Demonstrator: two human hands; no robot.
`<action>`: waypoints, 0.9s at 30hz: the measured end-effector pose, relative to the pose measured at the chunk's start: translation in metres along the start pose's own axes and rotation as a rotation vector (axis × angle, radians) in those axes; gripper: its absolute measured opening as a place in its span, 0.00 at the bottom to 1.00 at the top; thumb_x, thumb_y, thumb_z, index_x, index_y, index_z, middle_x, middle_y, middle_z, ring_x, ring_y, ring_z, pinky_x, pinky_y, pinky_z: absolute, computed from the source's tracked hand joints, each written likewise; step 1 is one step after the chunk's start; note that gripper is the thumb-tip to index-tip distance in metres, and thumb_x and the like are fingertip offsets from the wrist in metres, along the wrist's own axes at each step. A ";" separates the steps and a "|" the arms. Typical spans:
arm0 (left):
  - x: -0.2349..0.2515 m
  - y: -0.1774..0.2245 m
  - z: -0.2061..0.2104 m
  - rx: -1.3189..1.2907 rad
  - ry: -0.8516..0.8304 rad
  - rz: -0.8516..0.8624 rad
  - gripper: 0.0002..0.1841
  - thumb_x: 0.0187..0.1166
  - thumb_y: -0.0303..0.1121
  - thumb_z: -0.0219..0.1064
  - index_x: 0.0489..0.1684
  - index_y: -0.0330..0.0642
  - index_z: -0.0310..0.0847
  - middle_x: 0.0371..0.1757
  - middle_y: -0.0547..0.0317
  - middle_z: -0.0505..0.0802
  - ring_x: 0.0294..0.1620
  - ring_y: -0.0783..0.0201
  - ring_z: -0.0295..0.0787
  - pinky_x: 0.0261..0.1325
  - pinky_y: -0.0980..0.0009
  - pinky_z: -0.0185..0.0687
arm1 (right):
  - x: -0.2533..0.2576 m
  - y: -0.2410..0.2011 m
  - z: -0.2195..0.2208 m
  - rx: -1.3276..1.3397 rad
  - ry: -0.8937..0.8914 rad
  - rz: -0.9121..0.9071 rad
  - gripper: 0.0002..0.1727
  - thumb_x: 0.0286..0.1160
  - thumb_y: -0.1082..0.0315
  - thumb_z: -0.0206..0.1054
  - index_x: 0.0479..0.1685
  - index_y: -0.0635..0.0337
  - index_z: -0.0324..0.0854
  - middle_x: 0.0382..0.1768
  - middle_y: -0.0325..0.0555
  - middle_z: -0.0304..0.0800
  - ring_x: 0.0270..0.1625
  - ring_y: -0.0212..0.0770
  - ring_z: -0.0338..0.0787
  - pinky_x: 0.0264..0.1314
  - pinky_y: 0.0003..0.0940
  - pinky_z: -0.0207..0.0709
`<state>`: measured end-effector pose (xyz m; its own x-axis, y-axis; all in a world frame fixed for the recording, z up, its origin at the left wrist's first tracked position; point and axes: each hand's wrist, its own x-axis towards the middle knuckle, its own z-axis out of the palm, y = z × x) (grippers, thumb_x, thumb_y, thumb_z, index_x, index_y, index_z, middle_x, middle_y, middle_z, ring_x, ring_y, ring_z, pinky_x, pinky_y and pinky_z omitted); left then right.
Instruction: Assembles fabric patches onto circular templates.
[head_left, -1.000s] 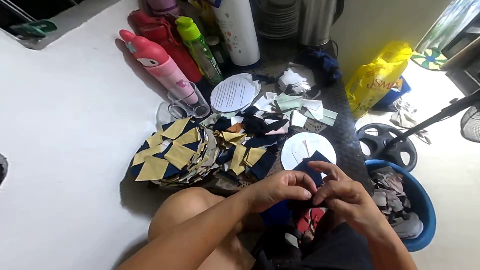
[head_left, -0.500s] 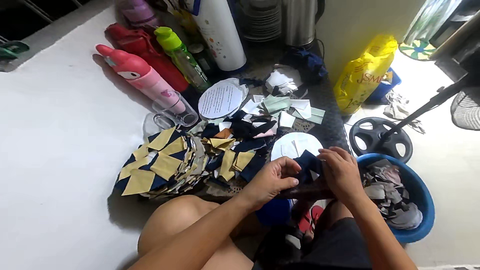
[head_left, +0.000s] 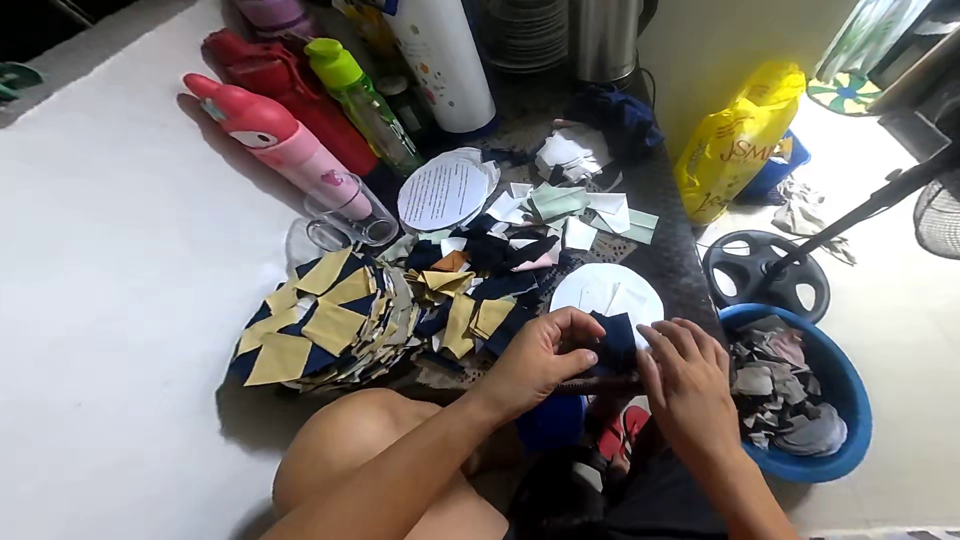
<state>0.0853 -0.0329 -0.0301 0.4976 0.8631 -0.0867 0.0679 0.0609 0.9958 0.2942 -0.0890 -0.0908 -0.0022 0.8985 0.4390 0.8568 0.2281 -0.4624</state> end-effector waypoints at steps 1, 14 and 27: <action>-0.001 0.000 0.001 0.013 -0.009 0.013 0.12 0.75 0.19 0.68 0.53 0.35 0.82 0.47 0.63 0.92 0.48 0.75 0.90 0.55 0.78 0.86 | -0.004 -0.007 -0.006 0.160 0.022 0.046 0.25 0.88 0.51 0.50 0.56 0.53 0.92 0.57 0.49 0.93 0.69 0.57 0.85 0.67 0.61 0.73; -0.008 0.002 0.015 -0.021 -0.171 -0.389 0.11 0.79 0.24 0.69 0.56 0.39 0.85 0.42 0.65 0.91 0.41 0.76 0.86 0.46 0.79 0.82 | -0.030 -0.023 -0.006 0.720 0.051 0.241 0.08 0.76 0.64 0.68 0.36 0.54 0.92 0.41 0.34 0.92 0.52 0.27 0.87 0.55 0.21 0.80; 0.009 0.002 0.032 -0.087 -0.050 -0.340 0.05 0.83 0.21 0.64 0.49 0.36 0.81 0.43 0.60 0.91 0.44 0.71 0.91 0.54 0.73 0.89 | -0.035 -0.021 -0.001 0.324 0.101 0.225 0.13 0.79 0.59 0.63 0.34 0.55 0.89 0.36 0.39 0.91 0.49 0.43 0.88 0.51 0.45 0.75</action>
<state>0.1170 -0.0411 -0.0301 0.5009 0.7608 -0.4127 0.1637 0.3849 0.9083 0.2773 -0.1255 -0.0954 0.2307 0.9019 0.3651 0.6232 0.1512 -0.7673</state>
